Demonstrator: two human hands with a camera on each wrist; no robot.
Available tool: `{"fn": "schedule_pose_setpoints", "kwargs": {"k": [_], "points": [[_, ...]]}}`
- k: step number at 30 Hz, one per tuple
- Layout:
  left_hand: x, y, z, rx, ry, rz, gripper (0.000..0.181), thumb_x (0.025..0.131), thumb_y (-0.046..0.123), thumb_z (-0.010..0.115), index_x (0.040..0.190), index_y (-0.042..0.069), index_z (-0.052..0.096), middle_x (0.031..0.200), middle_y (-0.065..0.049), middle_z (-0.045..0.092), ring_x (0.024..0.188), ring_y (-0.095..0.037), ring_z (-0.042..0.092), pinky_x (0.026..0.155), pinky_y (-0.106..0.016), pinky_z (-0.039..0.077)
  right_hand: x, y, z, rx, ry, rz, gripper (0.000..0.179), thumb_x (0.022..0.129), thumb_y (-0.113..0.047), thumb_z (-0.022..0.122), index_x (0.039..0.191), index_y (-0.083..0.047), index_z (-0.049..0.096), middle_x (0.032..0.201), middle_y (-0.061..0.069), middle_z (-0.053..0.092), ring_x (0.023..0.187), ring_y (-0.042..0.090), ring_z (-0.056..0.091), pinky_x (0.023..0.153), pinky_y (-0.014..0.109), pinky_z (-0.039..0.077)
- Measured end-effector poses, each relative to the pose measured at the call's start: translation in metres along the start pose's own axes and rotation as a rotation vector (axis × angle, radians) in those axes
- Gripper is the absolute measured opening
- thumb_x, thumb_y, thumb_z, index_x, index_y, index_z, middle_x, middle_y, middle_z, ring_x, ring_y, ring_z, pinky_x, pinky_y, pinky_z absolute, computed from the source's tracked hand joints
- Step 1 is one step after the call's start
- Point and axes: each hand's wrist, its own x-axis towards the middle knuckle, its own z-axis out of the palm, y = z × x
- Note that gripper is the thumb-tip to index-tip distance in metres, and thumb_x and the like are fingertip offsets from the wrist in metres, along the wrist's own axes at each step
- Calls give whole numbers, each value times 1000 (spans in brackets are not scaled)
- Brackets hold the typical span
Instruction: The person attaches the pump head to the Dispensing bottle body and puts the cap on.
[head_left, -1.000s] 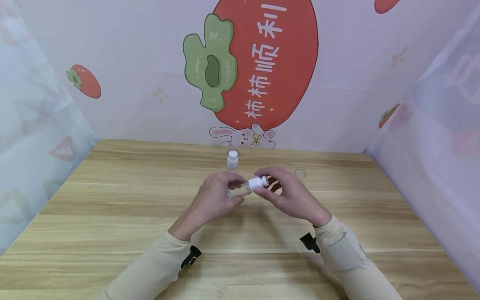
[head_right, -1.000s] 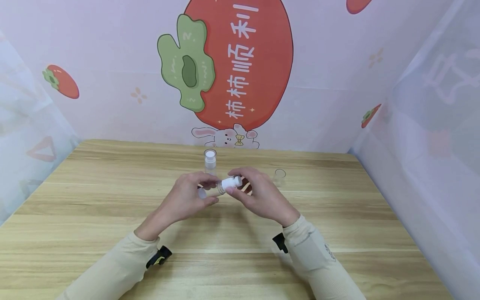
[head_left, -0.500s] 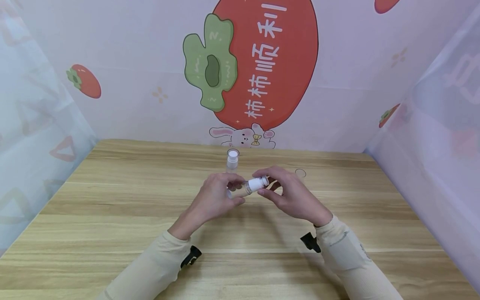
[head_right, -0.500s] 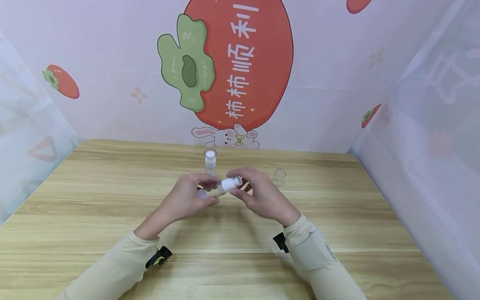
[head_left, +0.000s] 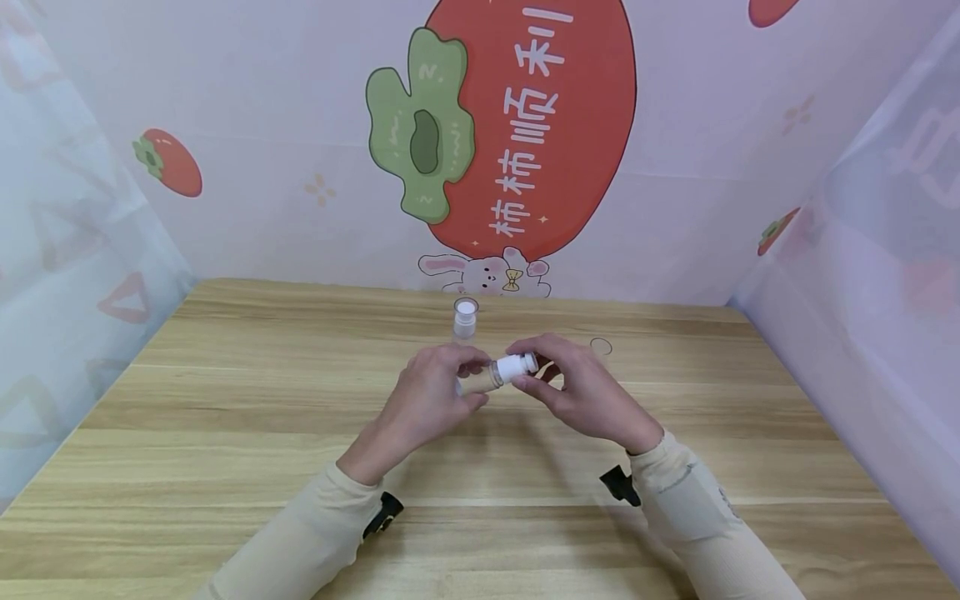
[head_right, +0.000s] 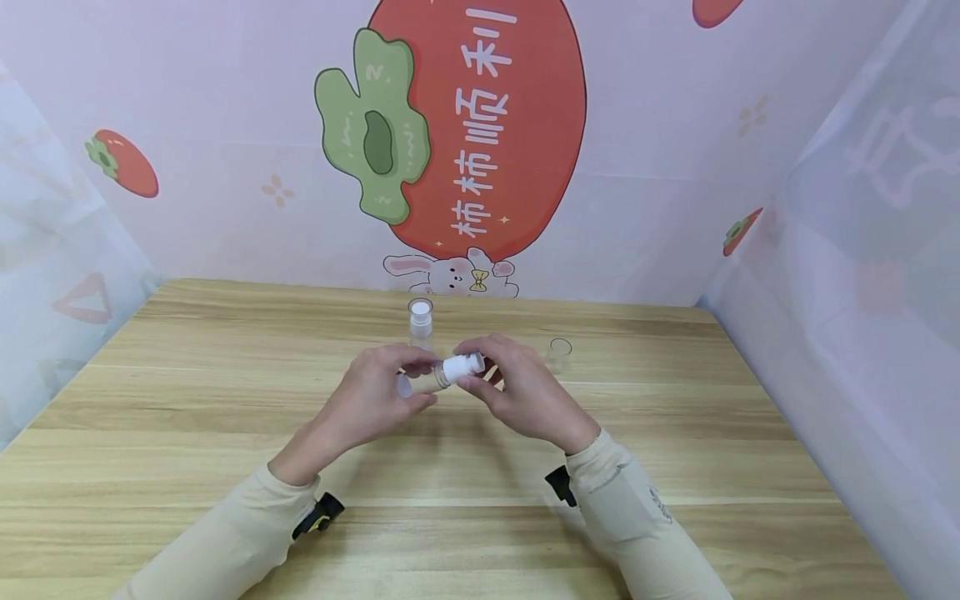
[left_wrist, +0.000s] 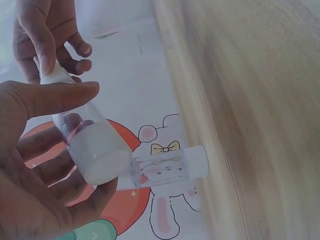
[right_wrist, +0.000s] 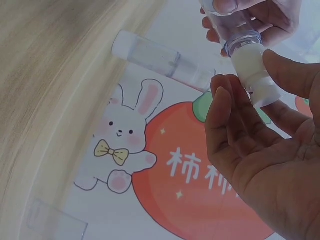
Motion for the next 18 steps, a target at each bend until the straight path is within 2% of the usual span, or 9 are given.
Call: {"fn": "schedule_pose_setpoints", "kwargs": {"k": [13,18], "points": [[-1,2,3,137,62,56,37,74,4,90,108,6,76,104,-7,74,90,-23,68,74,-43,57,1,0,2,-11,10,54,20,94,-13,74,113,-9,69,93,-6,66,82,14,61,72,36,57],[-1,2,2,159,71,64,37,73,4,90,107,7,76,104,-6,74,89,-22,67,72,-42,56,1,0,2,-8,5,75,18,95,-15,73,112,-10,70,91,-6,66,82,15,61,73,38,57]]}}
